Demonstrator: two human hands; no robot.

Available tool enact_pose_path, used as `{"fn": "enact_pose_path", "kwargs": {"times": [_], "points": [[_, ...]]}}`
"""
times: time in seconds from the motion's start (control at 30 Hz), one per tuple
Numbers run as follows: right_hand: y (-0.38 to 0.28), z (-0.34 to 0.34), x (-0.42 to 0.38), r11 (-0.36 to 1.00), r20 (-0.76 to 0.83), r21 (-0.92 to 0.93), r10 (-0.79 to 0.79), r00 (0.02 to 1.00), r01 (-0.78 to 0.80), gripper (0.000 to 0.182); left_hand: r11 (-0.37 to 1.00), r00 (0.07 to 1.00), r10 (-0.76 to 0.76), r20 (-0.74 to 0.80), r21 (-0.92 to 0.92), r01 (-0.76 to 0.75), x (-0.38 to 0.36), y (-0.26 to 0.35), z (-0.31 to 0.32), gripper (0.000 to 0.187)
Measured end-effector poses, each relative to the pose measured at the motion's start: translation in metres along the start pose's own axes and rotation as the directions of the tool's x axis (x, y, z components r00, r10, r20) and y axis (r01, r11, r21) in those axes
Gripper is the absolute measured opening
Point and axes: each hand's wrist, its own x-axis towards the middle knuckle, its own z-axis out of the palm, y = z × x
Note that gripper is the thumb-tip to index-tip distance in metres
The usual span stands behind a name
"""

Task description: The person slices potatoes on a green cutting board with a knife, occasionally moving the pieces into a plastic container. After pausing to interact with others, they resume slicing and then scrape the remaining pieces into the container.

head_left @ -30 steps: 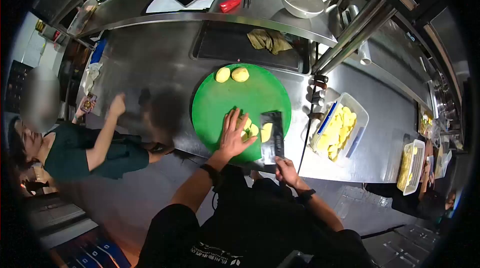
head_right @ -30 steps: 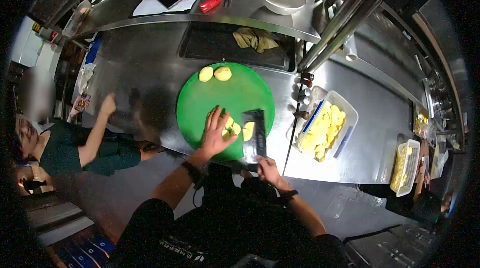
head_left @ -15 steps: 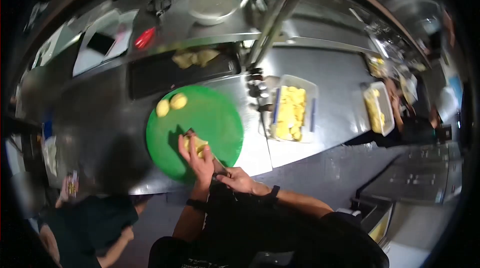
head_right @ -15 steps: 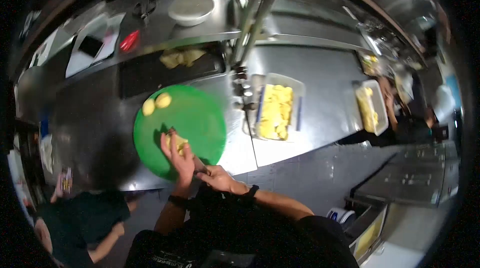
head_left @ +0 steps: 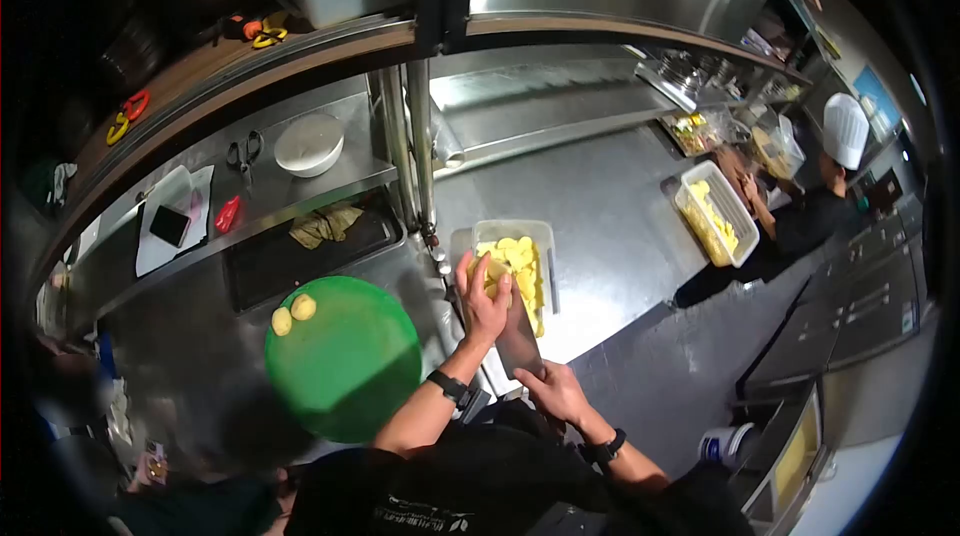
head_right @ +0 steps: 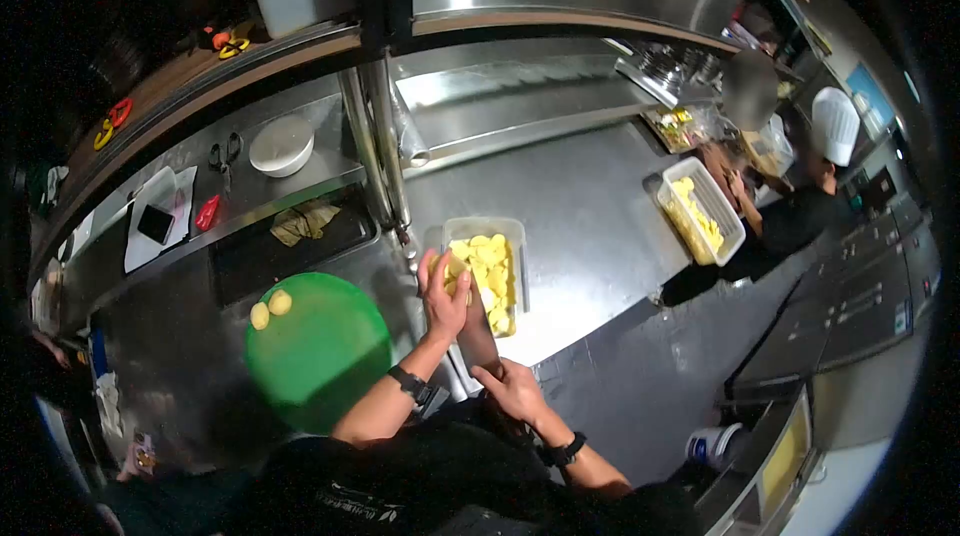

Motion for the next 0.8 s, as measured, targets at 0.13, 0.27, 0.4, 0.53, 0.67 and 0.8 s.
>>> {"fn": "enact_pose_path", "kwargs": {"times": [0.13, 0.27, 0.4, 0.53, 0.67, 0.8], "points": [[0.055, -0.074, 0.017, 0.973, 0.039, 0.065, 0.22, 0.975, -0.223, 0.048, 0.968, 0.955, -0.241, 0.174, 0.119, 0.222, -0.02, -0.092, 0.102, 0.046], [0.098, -0.127, 0.032, 0.917, 0.042, 0.258, 0.303, 0.952, -0.303, 0.036, 0.888, 0.904, -0.308, 0.297, 0.43, 0.161, -0.04, -0.123, 0.13, 0.046], [0.121, -0.164, 0.048, 0.872, 0.089, 0.364, 0.316, 0.944, -0.327, 0.031, 0.794, 0.821, -0.505, 0.266, 0.517, 0.321, -0.015, -0.11, 0.133, 0.044], [0.117, -0.185, 0.069, 0.88, 0.116, 0.385, 0.254, 0.96, -0.279, 0.029, 0.753, 0.698, -0.598, 0.393, 0.574, 0.322, 0.011, -0.081, 0.123, 0.05], [0.1, -0.177, 0.096, 0.893, 0.166, 0.379, 0.192, 0.967, -0.243, 0.03, 0.908, 0.798, -0.366, 0.479, 0.371, 0.194, 0.017, -0.07, 0.088, 0.065], [0.094, -0.142, 0.133, 0.945, 0.286, 0.317, -0.015, 0.958, -0.08, 0.03, 0.91, 0.925, -0.272, 0.267, 0.382, 0.158, 0.019, -0.042, -0.024, 0.059]]}}
